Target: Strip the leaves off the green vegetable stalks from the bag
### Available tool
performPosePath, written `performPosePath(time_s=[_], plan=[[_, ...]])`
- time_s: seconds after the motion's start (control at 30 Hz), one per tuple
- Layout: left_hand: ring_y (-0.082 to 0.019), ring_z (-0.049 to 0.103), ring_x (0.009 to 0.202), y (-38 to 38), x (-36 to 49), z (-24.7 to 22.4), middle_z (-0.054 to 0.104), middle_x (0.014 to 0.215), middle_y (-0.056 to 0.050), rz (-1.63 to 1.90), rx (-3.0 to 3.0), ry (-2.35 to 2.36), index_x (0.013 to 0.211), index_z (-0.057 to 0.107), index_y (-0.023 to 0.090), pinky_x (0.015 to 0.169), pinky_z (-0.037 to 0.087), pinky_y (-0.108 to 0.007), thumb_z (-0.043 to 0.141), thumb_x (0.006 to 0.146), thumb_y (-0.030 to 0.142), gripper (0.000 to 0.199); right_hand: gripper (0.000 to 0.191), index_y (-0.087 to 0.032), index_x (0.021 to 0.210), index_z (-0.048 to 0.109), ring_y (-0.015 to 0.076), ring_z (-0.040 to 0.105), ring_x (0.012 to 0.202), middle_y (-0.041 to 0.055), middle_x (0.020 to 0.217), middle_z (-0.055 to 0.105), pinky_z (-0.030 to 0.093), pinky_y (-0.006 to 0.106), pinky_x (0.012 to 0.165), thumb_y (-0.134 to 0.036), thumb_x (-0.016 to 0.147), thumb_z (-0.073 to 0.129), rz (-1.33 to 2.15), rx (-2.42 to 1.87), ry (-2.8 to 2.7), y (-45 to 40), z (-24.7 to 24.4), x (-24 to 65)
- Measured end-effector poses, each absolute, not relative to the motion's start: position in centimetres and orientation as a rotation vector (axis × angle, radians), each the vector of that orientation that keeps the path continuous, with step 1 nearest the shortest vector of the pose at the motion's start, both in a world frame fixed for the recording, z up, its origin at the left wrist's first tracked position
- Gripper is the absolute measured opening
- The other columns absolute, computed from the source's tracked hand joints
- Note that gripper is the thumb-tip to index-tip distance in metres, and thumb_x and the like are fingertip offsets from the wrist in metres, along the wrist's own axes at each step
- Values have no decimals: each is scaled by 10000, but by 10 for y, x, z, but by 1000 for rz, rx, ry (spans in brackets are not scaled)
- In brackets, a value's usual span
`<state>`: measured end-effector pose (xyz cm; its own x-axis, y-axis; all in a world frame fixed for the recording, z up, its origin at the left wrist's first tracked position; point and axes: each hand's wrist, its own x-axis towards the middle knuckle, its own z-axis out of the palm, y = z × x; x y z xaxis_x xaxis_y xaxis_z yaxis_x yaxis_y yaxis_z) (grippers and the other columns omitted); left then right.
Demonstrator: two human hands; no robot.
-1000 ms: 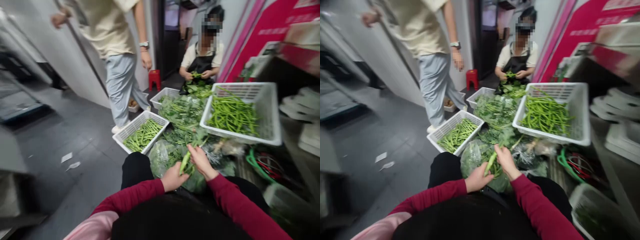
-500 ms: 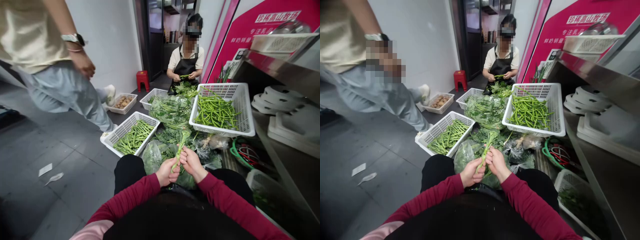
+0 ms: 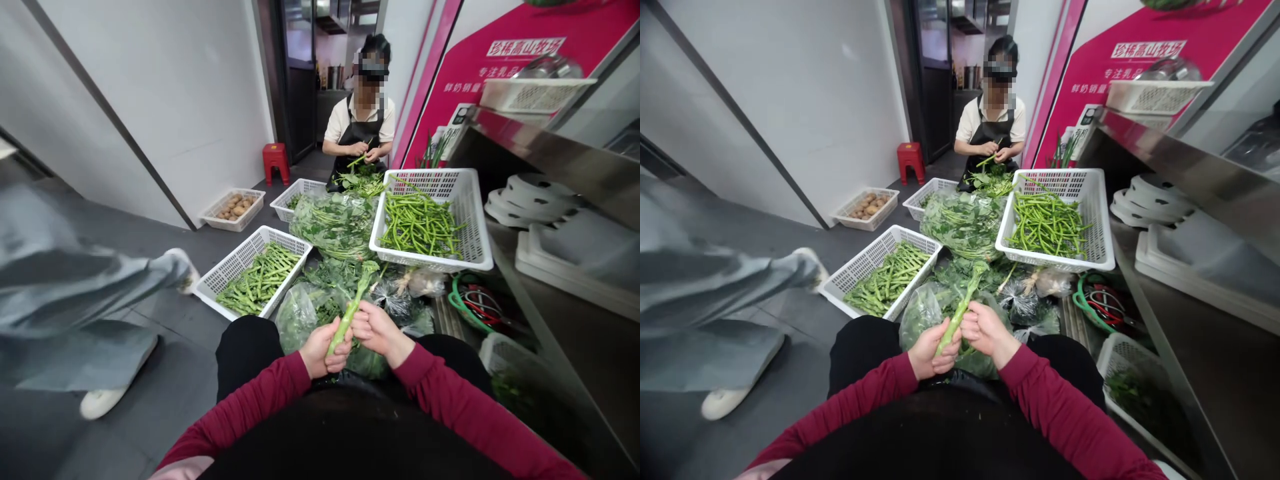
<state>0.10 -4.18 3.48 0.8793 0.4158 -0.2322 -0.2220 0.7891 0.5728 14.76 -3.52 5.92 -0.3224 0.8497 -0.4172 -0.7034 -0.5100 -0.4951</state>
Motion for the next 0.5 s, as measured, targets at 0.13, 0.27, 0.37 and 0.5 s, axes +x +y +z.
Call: performPosePath(time_s=[0.13, 0.27, 0.37, 0.5], plan=[[-37, 260, 269, -42, 0, 36, 368, 502, 62, 335, 528, 357, 740, 430, 171, 276, 190, -167, 269, 834, 531, 406, 128, -169, 777, 467, 33, 158, 374, -92, 498, 217, 171, 132, 318, -267, 772, 549, 1711, -753, -480, -41, 64, 151], [-49, 218, 258, -45, 3, 35, 295, 429, 74, 305, 452, 307, 705, 411, 186, 287, 172, -167, 238, 836, 541, 417, 185, -190, 813, 468, 36, 193, 392, -83, 525, 258, 199, 131, 337, -345, 774, 561, 1566, -739, -571, -43, 66, 150], [-53, 198, 247, -46, 2, 33, 288, 404, 75, 279, 425, 278, 687, 403, 187, 283, 170, -169, 238, 838, 538, 417, 189, -180, 785, 471, 36, 156, 379, -92, 497, 228, 179, 135, 327, -343, 770, 565, 1596, -729, -525, -42, 64, 151], [-55, 176, 225, -47, -4, 30, 271, 369, 78, 209, 407, 227, 640, 379, 185, 269, 187, -172, 231, 846, 517, 417, 159, -166, 720, 453, 39, 98, 360, -107, 453, 153, 143, 141, 304, -286, 749, 554, 1856, -635, -359, -38, 61, 161]])
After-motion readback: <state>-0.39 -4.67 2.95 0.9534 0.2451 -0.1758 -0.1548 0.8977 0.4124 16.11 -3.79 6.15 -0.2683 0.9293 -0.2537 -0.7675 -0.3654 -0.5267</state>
